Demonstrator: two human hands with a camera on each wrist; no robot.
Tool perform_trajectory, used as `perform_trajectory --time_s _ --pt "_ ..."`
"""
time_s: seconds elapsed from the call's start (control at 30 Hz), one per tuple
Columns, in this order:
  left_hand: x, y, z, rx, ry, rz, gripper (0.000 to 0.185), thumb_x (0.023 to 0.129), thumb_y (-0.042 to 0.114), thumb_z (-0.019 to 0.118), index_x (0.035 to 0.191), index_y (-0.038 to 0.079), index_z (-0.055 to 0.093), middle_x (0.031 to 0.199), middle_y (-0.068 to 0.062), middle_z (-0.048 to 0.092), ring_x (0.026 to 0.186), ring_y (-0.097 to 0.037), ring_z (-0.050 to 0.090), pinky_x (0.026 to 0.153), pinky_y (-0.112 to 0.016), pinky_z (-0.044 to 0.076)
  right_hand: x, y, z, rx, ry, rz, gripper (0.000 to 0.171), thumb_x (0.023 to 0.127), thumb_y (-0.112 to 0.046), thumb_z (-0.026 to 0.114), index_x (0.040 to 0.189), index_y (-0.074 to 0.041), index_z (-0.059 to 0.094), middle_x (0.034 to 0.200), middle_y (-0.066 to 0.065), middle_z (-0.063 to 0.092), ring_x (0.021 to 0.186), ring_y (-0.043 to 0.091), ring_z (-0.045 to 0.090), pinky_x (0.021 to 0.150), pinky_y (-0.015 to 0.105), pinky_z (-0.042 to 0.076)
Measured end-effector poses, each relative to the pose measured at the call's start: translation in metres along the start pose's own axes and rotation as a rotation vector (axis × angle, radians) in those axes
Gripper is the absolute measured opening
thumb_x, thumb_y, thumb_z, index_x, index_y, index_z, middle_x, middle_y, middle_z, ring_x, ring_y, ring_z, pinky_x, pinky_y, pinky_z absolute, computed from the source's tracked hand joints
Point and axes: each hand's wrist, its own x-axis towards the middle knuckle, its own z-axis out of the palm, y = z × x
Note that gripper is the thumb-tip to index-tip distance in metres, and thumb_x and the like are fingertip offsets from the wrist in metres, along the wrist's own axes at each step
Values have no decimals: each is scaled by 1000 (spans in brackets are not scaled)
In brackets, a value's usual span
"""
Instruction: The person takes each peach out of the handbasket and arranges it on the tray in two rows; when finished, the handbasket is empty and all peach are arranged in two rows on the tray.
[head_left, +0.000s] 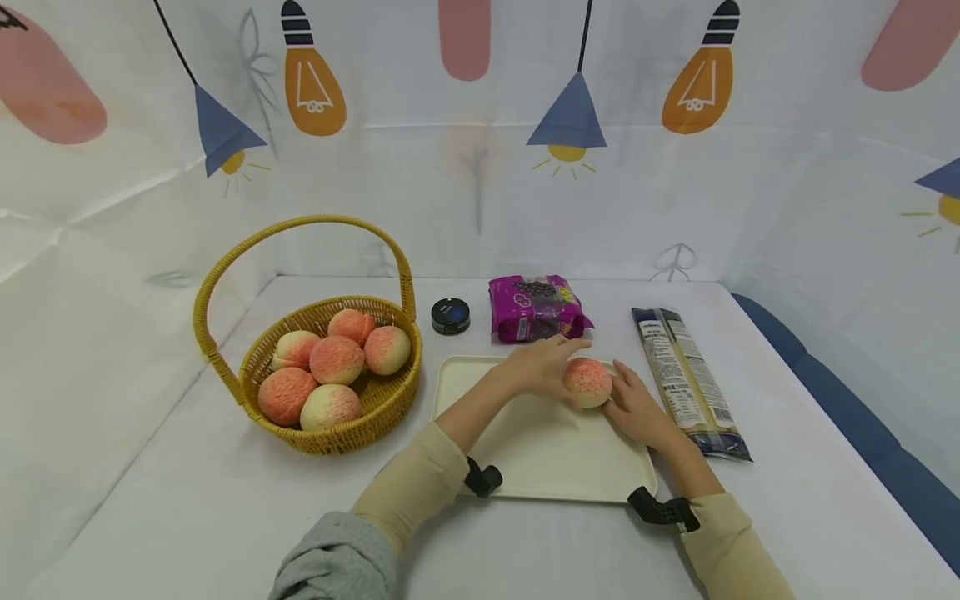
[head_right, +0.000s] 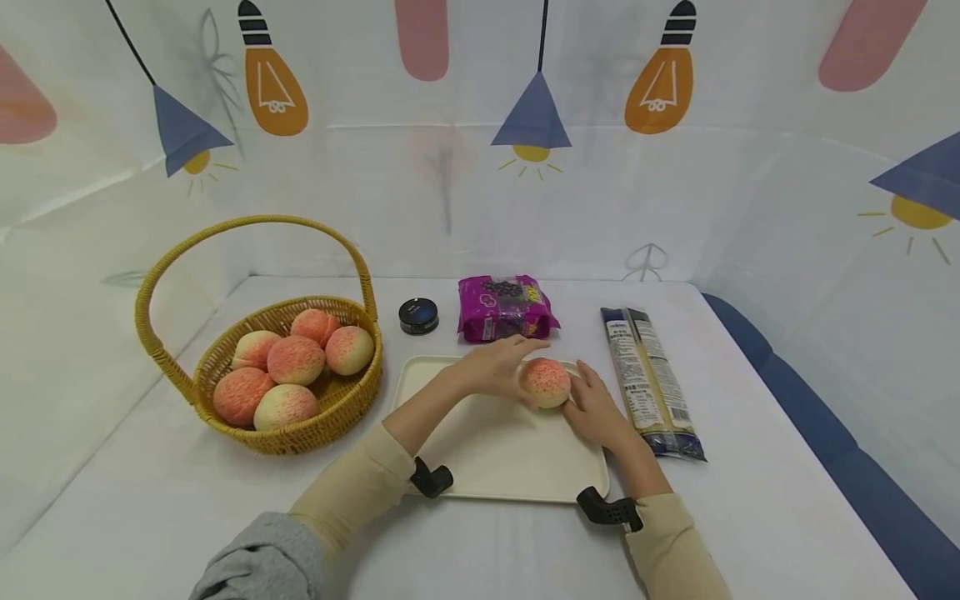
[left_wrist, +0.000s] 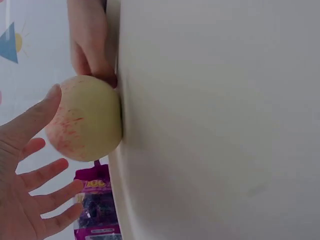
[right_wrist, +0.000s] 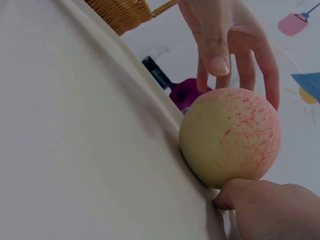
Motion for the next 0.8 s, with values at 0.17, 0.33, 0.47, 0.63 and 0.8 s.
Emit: perform_trajectory --time_s 0.17,0.33,0.47,0.63,0.8 --pt "-12 -7 -10 -8 -6 -32 78 77 51 66 142 24 32 137 -1 44 121 -18 45 92 -38 42 -1 -1 1 11 -12 11 46 88 -8 52 130 8 43 141 34 16 128 50 16 99 62 17" --pt "-21 -17 -17 -20 13 -58 67 82 48 62 139 23 38 136 0 45 122 -18 43 93 -38 41 -1 -1 2 24 -15 20 46 88 -8 52 129 8 43 142 33 16 129 50 15 100 62 16" --pt "-29 -27 -22 -36 23 -81 56 86 43 59 135 22 44 134 0 47 122 -18 43 93 -39 41 0 0 2 27 -10 10 44 88 -9 53 128 8 44 142 34 16 129 50 15 100 62 15" --pt "-37 -40 -27 -44 57 -69 46 88 38 58 130 21 51 131 1 49 122 -16 42 96 -36 38 1 2 1 7 -2 -6 45 88 -9 53 129 8 43 141 35 17 128 50 16 99 62 16" --pt "-47 -50 -32 -63 112 -68 41 88 34 59 126 18 55 128 -2 51 118 -18 46 96 -33 38 0 3 -1 10 -15 13 47 88 -10 53 131 7 42 142 33 16 129 50 15 99 63 16"
